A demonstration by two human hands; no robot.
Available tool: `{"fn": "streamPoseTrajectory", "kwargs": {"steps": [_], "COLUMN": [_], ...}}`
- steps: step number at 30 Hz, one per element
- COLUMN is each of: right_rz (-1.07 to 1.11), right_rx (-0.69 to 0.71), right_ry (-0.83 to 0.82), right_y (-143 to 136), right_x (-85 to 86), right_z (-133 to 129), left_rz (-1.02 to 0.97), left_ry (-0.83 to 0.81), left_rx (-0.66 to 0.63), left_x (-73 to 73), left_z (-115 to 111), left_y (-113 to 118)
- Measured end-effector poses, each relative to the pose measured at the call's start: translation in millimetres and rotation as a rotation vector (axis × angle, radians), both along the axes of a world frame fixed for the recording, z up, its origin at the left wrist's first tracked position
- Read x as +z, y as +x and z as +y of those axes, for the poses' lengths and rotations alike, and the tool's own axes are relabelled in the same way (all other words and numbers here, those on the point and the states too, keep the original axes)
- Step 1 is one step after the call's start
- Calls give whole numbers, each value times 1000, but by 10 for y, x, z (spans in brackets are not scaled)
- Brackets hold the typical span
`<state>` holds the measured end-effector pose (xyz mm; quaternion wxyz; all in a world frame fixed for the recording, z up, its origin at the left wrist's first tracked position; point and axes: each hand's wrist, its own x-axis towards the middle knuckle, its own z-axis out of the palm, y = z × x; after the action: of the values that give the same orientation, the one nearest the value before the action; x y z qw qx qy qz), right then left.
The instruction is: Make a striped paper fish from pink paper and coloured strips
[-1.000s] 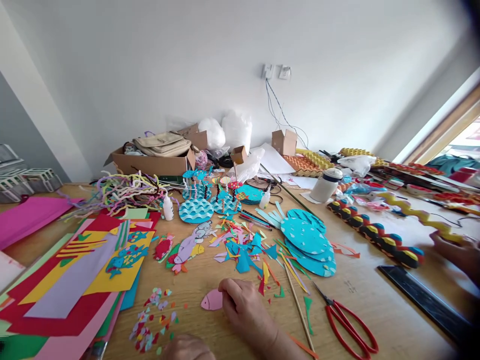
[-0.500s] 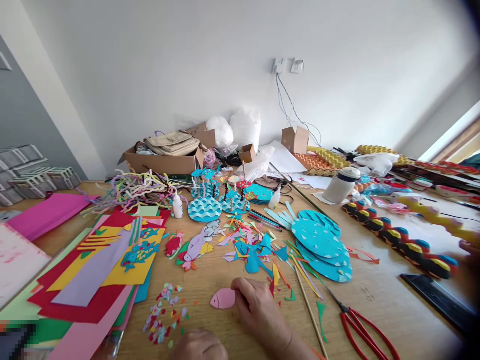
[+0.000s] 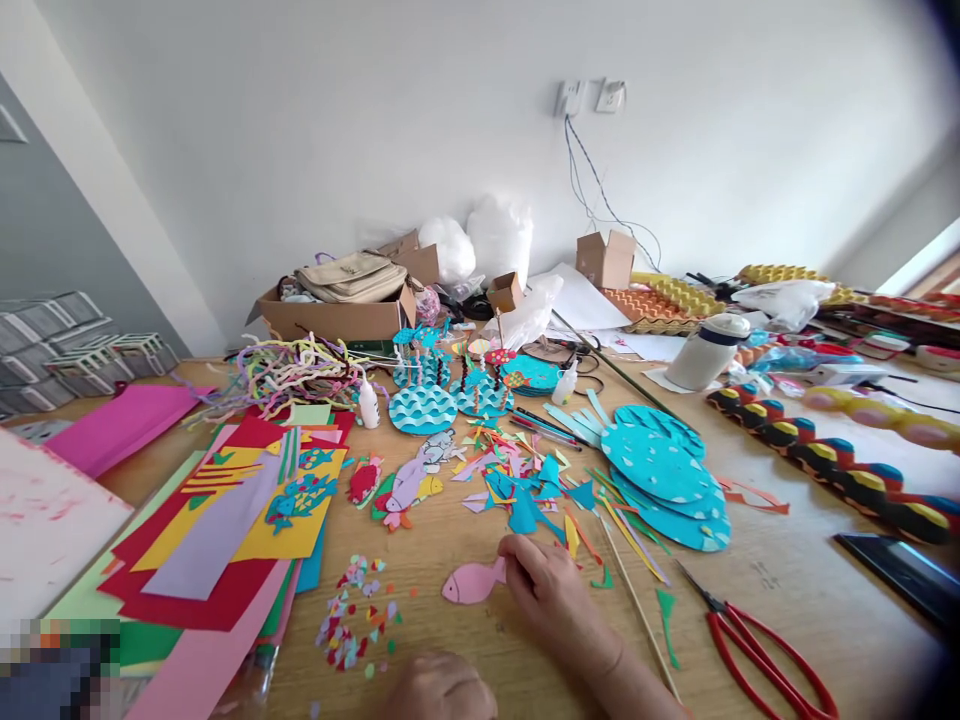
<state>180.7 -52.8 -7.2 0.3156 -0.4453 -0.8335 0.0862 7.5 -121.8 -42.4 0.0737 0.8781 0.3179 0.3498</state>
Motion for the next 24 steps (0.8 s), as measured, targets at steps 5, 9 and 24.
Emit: {"fn": "streamPoseTrajectory", "kwargs": {"steps": [5,9,24], "right_rz": [-7,16,157], "right_rx": [-13,-7,-3], "right_ry": [17,22,-153], "right_y": [4,-8,209], "right_x": [-21,-23,933], "right_z": [14,6,-434], "left_rz": [-60,-60,77], "left_ry": [-29,-39,-142], "left_rx": [-20,-9,17], "left_x": [179,258,341], "left_z": [10,-22,-115], "left_y": [-4,-23,-87]}}
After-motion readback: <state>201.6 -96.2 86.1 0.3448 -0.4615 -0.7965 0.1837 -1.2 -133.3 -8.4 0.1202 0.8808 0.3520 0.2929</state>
